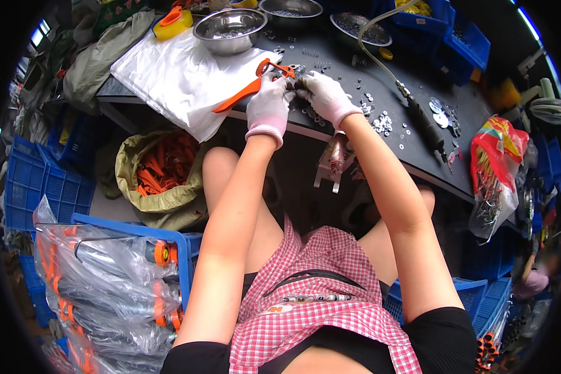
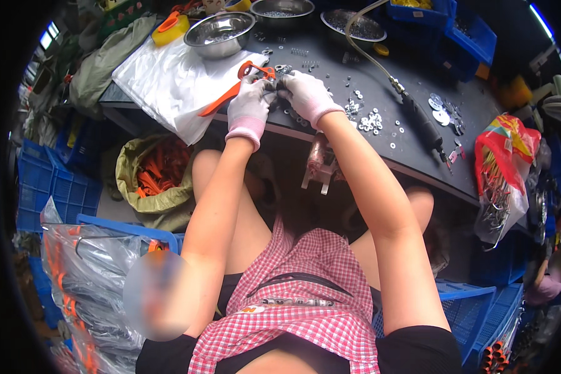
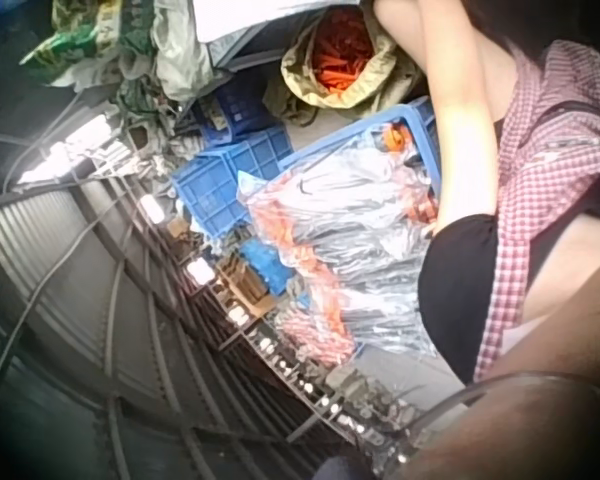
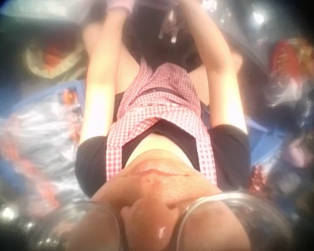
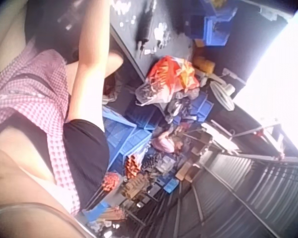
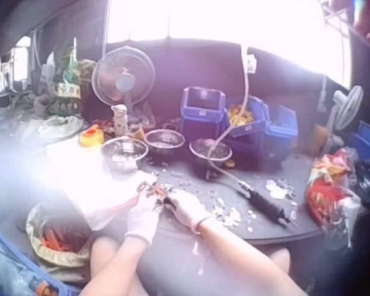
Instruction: The person assembles components of a mechanical device using a caulking gun and an electric screwdriver, securing plastic tubes, washers, nuts, and metal brackets with various fasteners.
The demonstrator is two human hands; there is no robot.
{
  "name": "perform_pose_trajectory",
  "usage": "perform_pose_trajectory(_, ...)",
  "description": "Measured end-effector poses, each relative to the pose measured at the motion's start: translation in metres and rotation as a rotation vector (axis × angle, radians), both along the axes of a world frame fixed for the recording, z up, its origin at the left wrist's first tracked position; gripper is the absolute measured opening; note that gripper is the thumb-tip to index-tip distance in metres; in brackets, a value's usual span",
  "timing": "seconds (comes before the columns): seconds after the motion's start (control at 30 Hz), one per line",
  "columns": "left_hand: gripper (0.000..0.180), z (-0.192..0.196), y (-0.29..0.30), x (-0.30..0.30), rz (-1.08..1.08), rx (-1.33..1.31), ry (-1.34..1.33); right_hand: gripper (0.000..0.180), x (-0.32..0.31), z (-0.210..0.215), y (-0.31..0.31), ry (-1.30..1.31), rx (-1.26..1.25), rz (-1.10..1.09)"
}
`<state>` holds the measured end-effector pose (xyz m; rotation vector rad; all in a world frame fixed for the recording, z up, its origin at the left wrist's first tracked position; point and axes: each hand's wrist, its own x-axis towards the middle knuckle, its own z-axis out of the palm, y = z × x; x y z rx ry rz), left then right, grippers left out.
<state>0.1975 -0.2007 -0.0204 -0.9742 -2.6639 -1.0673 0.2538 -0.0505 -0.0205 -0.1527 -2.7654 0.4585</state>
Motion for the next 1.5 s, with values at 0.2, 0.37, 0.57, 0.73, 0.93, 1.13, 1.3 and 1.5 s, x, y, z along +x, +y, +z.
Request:
perform_pose_trajectory(0.2, 0.018, -0.01, 0.008, -0.002, 0.076, 0.055, 0.075, 0.017, 0.0, -0.004, 0.004, 0.018, 0.141, 0.01)
perform_pose_trajectory(0.37, 0.023, -0.007, 0.009, -0.003, 0.139, -0.014, 0.135, 0.021, -0.001, -0.001, 0.0, 0.091, 0.159, 0.0)
perform_pose_trajectory(0.57, 0.019, -0.003, 0.009, 0.0, 0.146, -0.016, 0.11, 0.024, 0.004, -0.003, 0.0, 0.091, 0.071, 0.101)
perform_pose_trajectory(0.73, 0.018, -0.003, 0.008, -0.002, 0.15, -0.031, 0.105, 0.02, 0.005, 0.003, -0.001, 0.034, 0.113, 0.026)
perform_pose_trajectory(0.93, 0.017, -0.007, 0.009, -0.008, 0.156, -0.011, 0.088, 0.022, 0.005, 0.002, 0.005, 0.033, 0.166, -0.063)
perform_pose_trajectory(1.13, 0.029, -0.003, 0.003, -0.006, 0.071, 0.101, -0.028, 0.02, 0.002, 0.001, 0.005, -0.03, 0.152, -0.106)
perform_pose_trajectory(1.3, 0.036, -0.001, 0.0, -0.008, 0.039, 0.036, -0.061, 0.02, 0.0, -0.001, 0.005, -0.016, 0.145, -0.058)
perform_pose_trajectory(1.5, 0.035, -0.007, -0.003, -0.009, 0.007, 0.164, -0.006, 0.019, -0.001, 0.002, 0.001, -0.043, 0.158, -0.034)
